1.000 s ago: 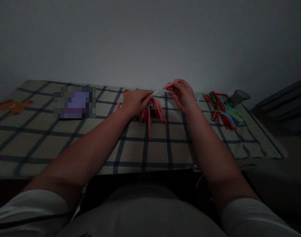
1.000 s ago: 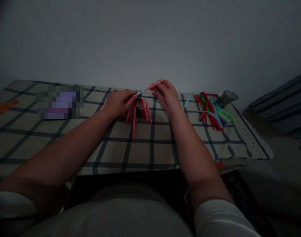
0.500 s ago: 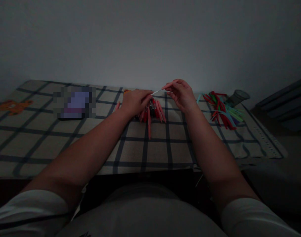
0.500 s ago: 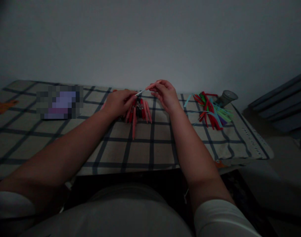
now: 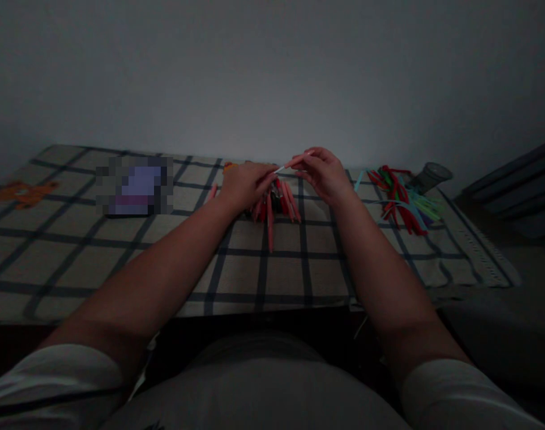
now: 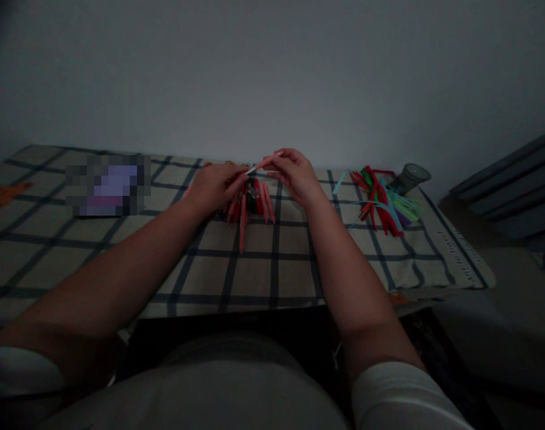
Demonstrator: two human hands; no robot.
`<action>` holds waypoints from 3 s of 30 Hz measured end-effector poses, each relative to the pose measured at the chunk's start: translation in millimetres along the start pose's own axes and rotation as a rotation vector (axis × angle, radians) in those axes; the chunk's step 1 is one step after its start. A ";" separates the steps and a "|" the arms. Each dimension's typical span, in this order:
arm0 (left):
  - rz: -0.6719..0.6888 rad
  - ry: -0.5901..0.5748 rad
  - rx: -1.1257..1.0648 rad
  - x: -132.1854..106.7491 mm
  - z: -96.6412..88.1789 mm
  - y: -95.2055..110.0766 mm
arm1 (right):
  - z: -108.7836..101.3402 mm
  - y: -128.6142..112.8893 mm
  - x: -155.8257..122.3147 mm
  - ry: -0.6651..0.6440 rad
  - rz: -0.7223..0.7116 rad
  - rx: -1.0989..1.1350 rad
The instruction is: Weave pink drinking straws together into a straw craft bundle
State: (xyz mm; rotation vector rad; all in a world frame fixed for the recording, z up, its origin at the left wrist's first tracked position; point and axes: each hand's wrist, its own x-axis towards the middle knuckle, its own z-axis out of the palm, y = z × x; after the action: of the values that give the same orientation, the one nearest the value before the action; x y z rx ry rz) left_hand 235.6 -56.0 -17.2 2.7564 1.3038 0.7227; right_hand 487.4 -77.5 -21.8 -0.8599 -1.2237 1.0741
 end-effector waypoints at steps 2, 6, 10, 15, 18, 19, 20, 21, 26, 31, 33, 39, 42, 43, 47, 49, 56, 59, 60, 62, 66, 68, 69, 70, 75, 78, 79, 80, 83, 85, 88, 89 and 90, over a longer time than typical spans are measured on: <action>0.012 -0.010 0.027 0.6 1.3 -1.6 | 1.3 1.8 -0.2 -0.018 0.009 -0.006; 0.038 -0.039 0.090 2.5 3.8 -4.0 | 2.0 8.1 2.0 -0.074 0.007 0.010; 0.031 -0.068 0.118 5.4 4.2 -4.2 | 2.2 12.8 3.4 -0.104 0.009 0.034; 0.018 -0.066 0.096 6.8 4.8 -4.6 | 6.2 11.0 0.4 -0.059 0.031 0.038; 0.013 -0.045 0.091 5.1 6.2 -5.8 | 9.2 7.3 -1.7 -0.044 0.049 0.016; 0.018 -0.032 0.084 4.3 6.6 -6.3 | 10.0 6.3 -2.2 -0.044 0.051 0.010; 0.027 -0.019 0.075 3.6 7.1 -6.8 | 10.6 5.4 -2.4 -0.043 0.052 0.004; 0.034 -0.006 0.066 2.9 7.4 -7.3 | 11.0 4.8 -2.6 -0.042 0.052 -0.001; 0.049 0.014 0.036 1.0 6.3 -6.9 | 11.6 4.9 -2.9 -0.038 0.053 -0.014; 0.057 -0.001 0.042 0.8 4.7 -5.0 | 11.5 5.8 -3.4 -0.063 0.049 0.007; 0.061 0.002 0.046 1.1 5.3 -5.2 | 11.2 6.3 -2.9 -0.058 0.050 0.000; 0.062 -0.001 0.046 2.2 5.7 -6.8 | 9.2 9.7 -1.4 -0.062 0.054 -0.018; 0.068 0.007 0.030 2.3 6.4 -8.6 | 8.2 10.2 -2.0 -0.080 0.062 -0.019; 0.071 0.013 0.023 2.3 7.0 -9.3 | 7.9 10.0 -2.4 -0.085 0.067 -0.021; 0.072 0.031 0.011 1.9 8.9 -10.9 | 6.8 8.3 -4.0 -0.093 0.074 -0.030; 0.068 0.025 0.023 1.8 8.7 -10.4 | 6.3 7.9 -4.3 -0.089 0.079 -0.039; 0.054 0.015 0.033 2.8 9.2 -10.7 | 10.1 7.8 -4.6 -0.022 0.106 -0.085; 0.064 0.036 0.020 2.7 11.3 -12.7 | 12.9 6.5 -6.0 -0.004 0.119 -0.110; 0.068 0.040 0.019 2.7 12.0 -13.4 | 13.5 6.0 -6.4 -0.005 0.124 -0.117; 0.078 0.045 0.018 2.7 13.1 -14.3 | 13.7 5.1 -6.9 -0.014 0.132 -0.125; 0.069 0.036 0.025 3.1 13.3 -14.1 | 11.4 5.1 -5.8 -0.033 0.136 -0.113; 0.059 0.029 0.031 3.1 12.4 -13.0 | 9.9 6.1 -5.1 -0.046 0.134 -0.109; 0.056 0.028 0.032 3.1 11.9 -12.4 | 9.4 6.7 -4.9 -0.055 0.133 -0.110; 0.056 0.029 0.030 3.0 11.4 -11.9 | 9.2 7.4 -4.8 -0.066 0.134 -0.114; 0.093 0.034 0.007 2.4 11.4 -12.5 | 12.6 10.0 -5.6 -0.097 0.123 -0.150; 0.100 0.042 0.004 2.5 12.9 -14.2 | 16.0 9.3 -6.2 -0.078 0.121 -0.189; 0.100 0.043 0.006 2.6 13.2 -14.5 | 17.0 8.8 -6.4 -0.072 0.120 -0.200; 0.101 0.041 0.012 2.7 13.2 -14.5 | 17.7 8.2 -6.5 -0.067 0.119 -0.208; 0.095 0.023 0.036 2.6 11.8 -12.5 | 19.2 6.2 -6.5 -0.067 0.126 -0.237; 0.084 0.010 0.051 2.1 9.9 -10.1 | 19.7 4.7 -6.3 -0.068 0.139 -0.262; 0.067 0.022 0.051 0.8 7.3 -6.4 | 19.0 2.2 -5.7 -0.044 0.149 -0.287; 0.058 0.032 0.045 0.4 6.6 -5.3 | 18.3 1.5 -5.4 -0.030 0.141 -0.281; 0.050 0.040 0.038 0.0 5.8 -4.5 | 17.2 1.0 -4.9 -0.018 0.127 -0.268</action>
State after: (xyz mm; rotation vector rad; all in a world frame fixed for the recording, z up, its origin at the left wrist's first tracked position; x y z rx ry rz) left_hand 234.7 -52.0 -23.3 2.8285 1.2729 0.7686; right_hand 470.2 -82.6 -21.4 -1.1479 -1.3630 1.0335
